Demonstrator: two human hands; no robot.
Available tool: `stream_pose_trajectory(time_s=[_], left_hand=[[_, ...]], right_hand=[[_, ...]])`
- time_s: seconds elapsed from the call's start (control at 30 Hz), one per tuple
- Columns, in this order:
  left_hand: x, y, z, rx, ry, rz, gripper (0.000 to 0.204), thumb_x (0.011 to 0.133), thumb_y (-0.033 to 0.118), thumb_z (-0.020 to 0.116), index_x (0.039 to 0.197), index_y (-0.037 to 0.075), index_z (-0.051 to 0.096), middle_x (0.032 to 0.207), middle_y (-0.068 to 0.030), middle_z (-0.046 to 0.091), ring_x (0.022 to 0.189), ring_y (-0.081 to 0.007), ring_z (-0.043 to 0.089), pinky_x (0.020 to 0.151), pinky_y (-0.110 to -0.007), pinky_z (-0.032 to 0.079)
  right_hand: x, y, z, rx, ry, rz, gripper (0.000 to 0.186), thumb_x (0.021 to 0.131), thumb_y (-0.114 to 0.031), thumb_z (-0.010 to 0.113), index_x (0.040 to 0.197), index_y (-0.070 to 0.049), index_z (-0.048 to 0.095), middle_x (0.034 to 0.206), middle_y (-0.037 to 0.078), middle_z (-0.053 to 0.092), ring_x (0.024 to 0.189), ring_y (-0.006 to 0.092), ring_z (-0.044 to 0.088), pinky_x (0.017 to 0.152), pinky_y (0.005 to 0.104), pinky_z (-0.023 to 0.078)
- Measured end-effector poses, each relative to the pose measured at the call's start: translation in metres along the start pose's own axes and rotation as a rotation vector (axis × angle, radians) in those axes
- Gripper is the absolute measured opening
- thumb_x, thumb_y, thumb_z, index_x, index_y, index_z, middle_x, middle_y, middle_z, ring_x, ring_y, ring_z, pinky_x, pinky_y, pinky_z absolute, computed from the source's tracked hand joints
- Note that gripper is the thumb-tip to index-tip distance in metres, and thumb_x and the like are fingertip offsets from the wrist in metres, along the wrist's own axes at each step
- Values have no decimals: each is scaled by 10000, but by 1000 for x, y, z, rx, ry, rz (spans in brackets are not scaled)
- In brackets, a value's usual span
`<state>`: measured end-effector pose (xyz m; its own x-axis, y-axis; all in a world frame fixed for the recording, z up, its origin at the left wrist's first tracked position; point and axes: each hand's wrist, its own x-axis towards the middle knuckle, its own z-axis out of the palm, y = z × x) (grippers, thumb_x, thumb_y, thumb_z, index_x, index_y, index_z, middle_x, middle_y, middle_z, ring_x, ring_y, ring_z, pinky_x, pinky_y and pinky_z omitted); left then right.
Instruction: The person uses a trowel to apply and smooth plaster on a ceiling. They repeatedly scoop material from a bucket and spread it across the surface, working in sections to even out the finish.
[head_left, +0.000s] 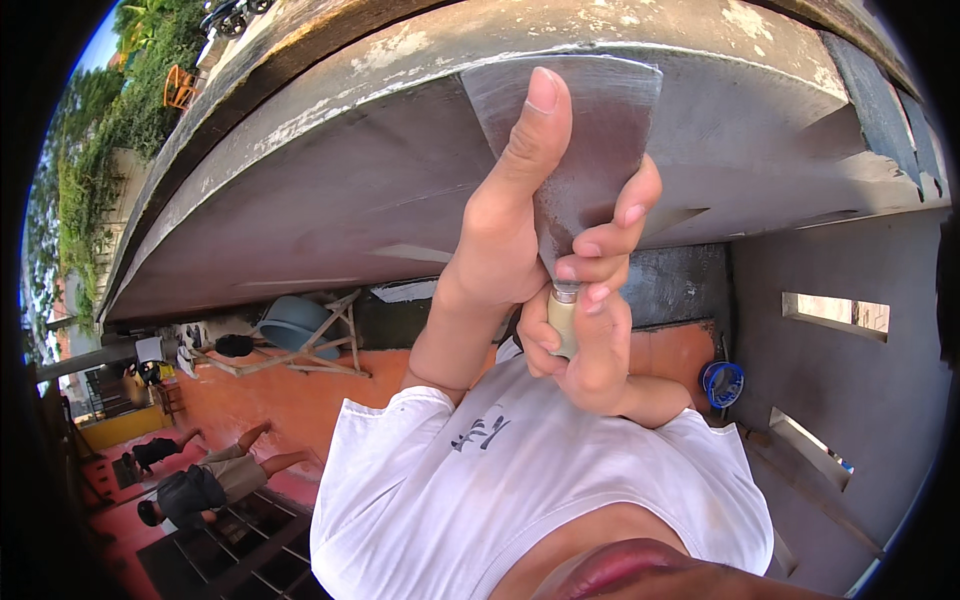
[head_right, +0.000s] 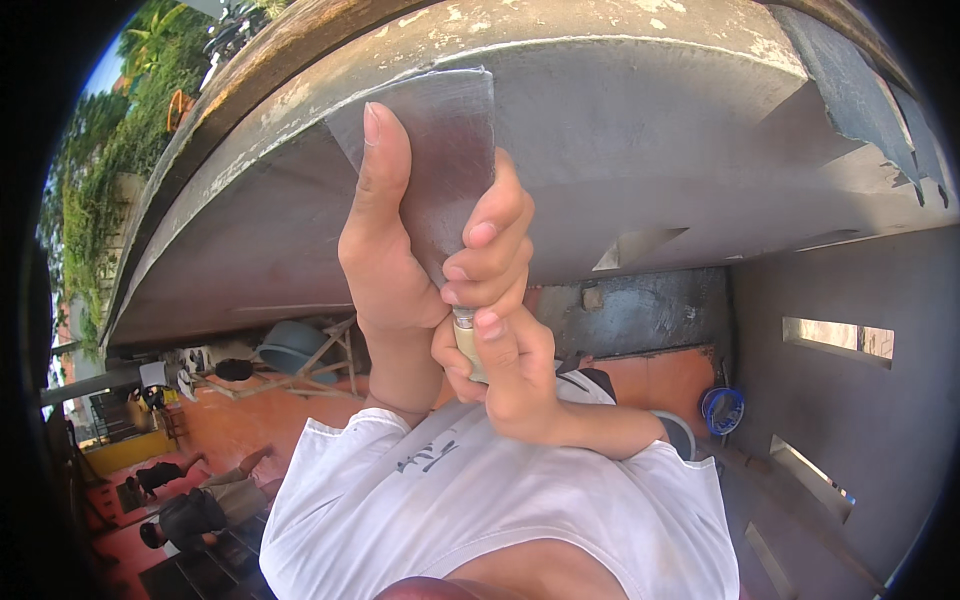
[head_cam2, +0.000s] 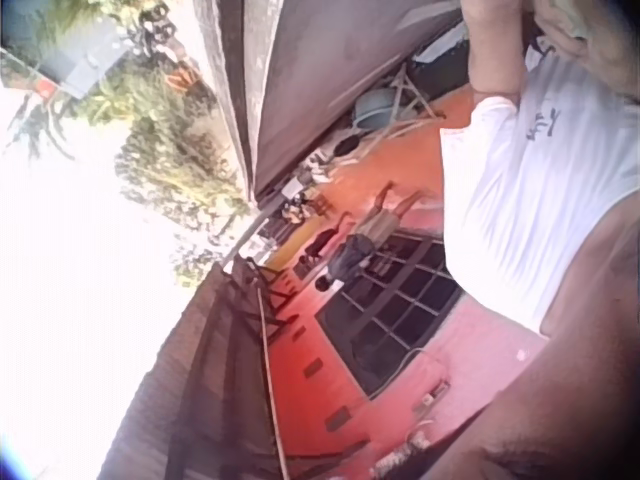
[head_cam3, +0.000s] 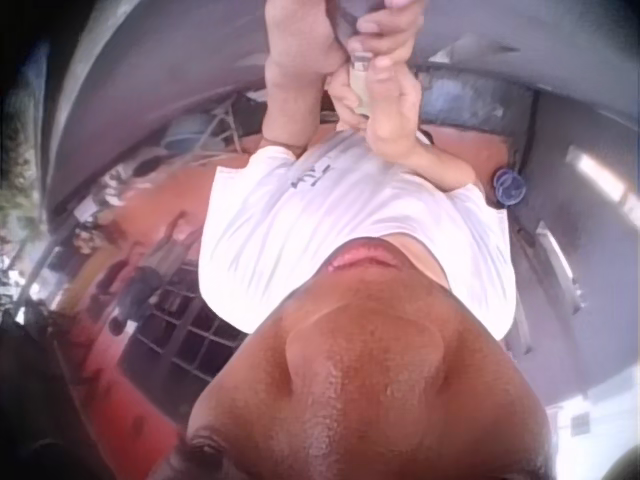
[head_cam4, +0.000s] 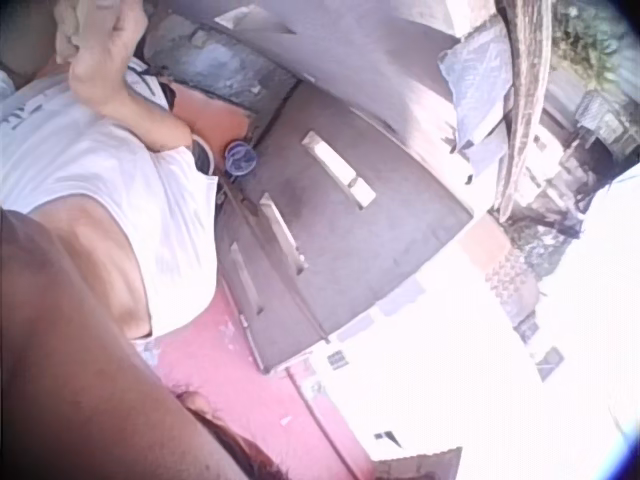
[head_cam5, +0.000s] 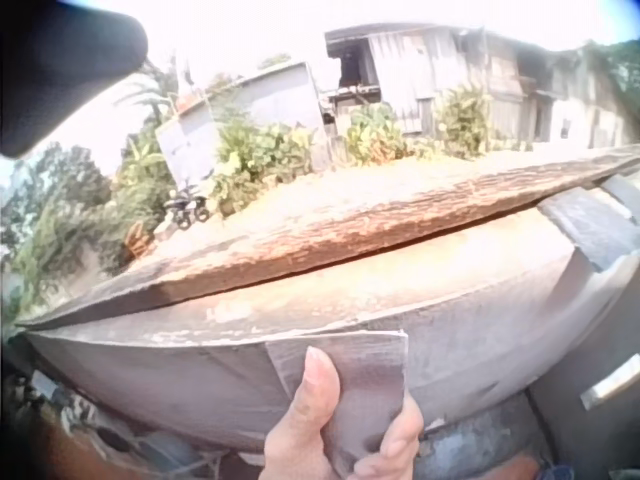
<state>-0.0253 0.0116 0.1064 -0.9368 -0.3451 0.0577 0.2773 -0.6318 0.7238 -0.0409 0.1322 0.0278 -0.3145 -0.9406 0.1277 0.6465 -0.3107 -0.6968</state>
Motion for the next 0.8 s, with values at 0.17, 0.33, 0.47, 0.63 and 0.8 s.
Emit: stream_pose_trajectory(time_s=[0.17, 0.33, 0.47, 0.63, 0.8], left_hand=[[-3, -1, 0, -10, -17, -27, 743, 924, 698, 241, 675, 30, 449, 496, 12, 345, 343, -56, 273, 304, -208, 251], [-8, -6, -9, -50, -57, -90, 763, 908, 727, 230, 701, 38, 483, 527, 6, 378, 365, -57, 298, 335, -216, 296], [-6, 3, -4, 88, -63, -78, 753, 903, 729, 259, 698, 38, 476, 526, 6, 367, 367, -59, 293, 334, -221, 302], [-2, 9, 2, 66, -38, -98, 757, 886, 744, 293, 696, 34, 472, 529, 8, 355, 369, -58, 288, 336, -219, 305], [-9, -7, -10, 33, -86, -51, 726, 907, 705, 304, 695, 35, 485, 524, 6, 368, 380, -57, 307, 350, -208, 306]], right_hand=[[-1, -14, 14, -100, 82, 104, 586, 986, -543, 299, 718, -31, 403, 572, 12, 373, 382, 78, 319, 352, 241, 267], [-7, -9, 16, -80, 120, 118, 587, 977, -556, 314, 735, -30, 410, 576, 15, 378, 375, 83, 316, 343, 242, 263], [-6, -7, 17, -117, 128, 70, 573, 978, -551, 322, 767, -26, 416, 585, 21, 379, 375, 85, 313, 342, 245, 262], [1, -11, 13, -112, 81, 59, 567, 980, -543, 328, 768, -25, 420, 590, 26, 379, 386, 84, 319, 346, 247, 267], [-2, -4, 6, -174, 69, 41, 533, 985, -537, 321, 850, -29, 407, 587, 24, 378, 389, 85, 315, 350, 247, 271]])
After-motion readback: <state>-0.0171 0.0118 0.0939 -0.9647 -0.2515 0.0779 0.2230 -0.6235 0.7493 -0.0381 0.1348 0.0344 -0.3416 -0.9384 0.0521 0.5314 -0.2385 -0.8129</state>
